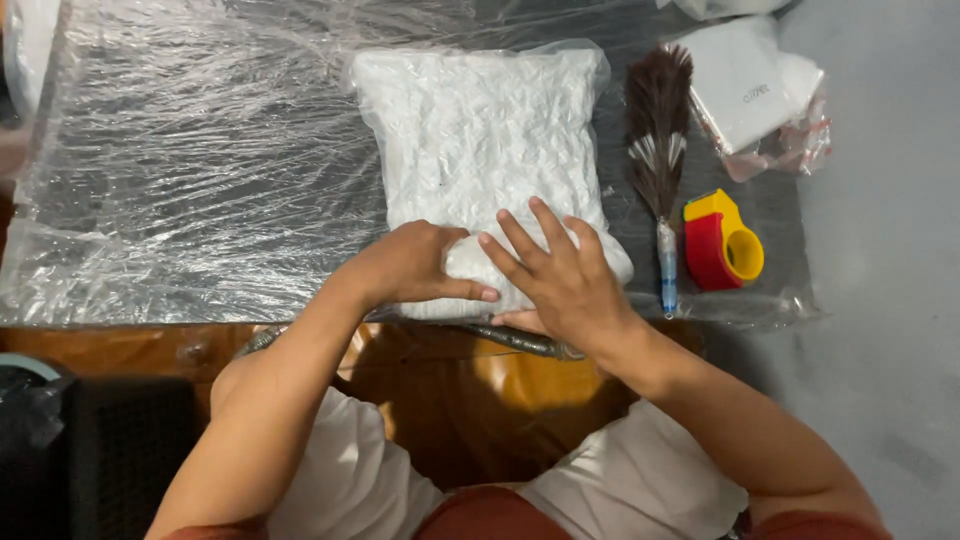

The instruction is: The person sits on the floor and packs a white item into a plastic bag. They tie the bag, use a tape dispenser to seal it, and then place the sealed package into a black plastic bag.

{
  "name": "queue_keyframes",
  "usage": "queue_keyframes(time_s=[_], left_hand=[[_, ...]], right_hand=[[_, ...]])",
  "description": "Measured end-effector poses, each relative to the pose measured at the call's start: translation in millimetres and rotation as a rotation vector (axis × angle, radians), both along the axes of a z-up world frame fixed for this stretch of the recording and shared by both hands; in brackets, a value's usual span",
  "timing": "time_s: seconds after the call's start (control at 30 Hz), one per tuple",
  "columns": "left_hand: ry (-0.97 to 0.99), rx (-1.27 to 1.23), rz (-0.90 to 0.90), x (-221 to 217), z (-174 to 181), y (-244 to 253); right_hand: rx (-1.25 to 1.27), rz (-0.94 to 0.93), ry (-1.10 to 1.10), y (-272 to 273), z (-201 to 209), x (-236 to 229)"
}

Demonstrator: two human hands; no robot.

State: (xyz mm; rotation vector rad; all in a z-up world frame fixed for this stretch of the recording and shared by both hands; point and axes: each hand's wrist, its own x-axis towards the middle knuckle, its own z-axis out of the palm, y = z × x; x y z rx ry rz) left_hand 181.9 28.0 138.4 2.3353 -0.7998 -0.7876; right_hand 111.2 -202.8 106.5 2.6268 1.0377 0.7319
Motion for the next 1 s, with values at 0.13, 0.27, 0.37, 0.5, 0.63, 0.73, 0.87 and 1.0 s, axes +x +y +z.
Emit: queue_keyframes(time_s=[0.13, 0.27, 0.37, 0.5, 0.63, 0.73, 0.87, 1.0], left_hand=[[0.087, -0.01, 0.022, 26.3, -11.8, -4.3], [0.199, 0.011, 0.051, 34.8, 5.8, -9.6], [0.206, 0.06, 0.084, 30.9, 11.5, -12.0], [0.122, 0.113, 0.145, 27.9, 1.2, -15.8], [0.003, 0.182, 0.148, 6.3, 10.7, -17.8], [-0.326, 0.225, 0.045, -0.9, 0.2, -17.5], [-0.787, 0.283, -0.005, -30.2, -16.0, -33.8], [-0.933, 0.424, -0.019, -39.0, -41.9, -47.9]], right_hand=[[0.024, -0.014, 0.139, -5.2, 7.0, 19.0], [0.226, 0.02, 0.445, -19.1, -5.9, 45.3], [0.286, 0.003, 0.613, -22.6, -7.0, 57.6], [0.338, -0.034, 0.778, -21.3, 4.6, 63.2], [0.376, -0.057, 0.816, -21.1, 12.3, 62.9], [0.341, -0.098, 0.872, -21.0, 16.4, 64.5], [0.359, -0.104, 0.925, -28.0, 0.7, 75.2], [0.363, -0.113, 0.959, -31.5, -12.1, 83.8]])
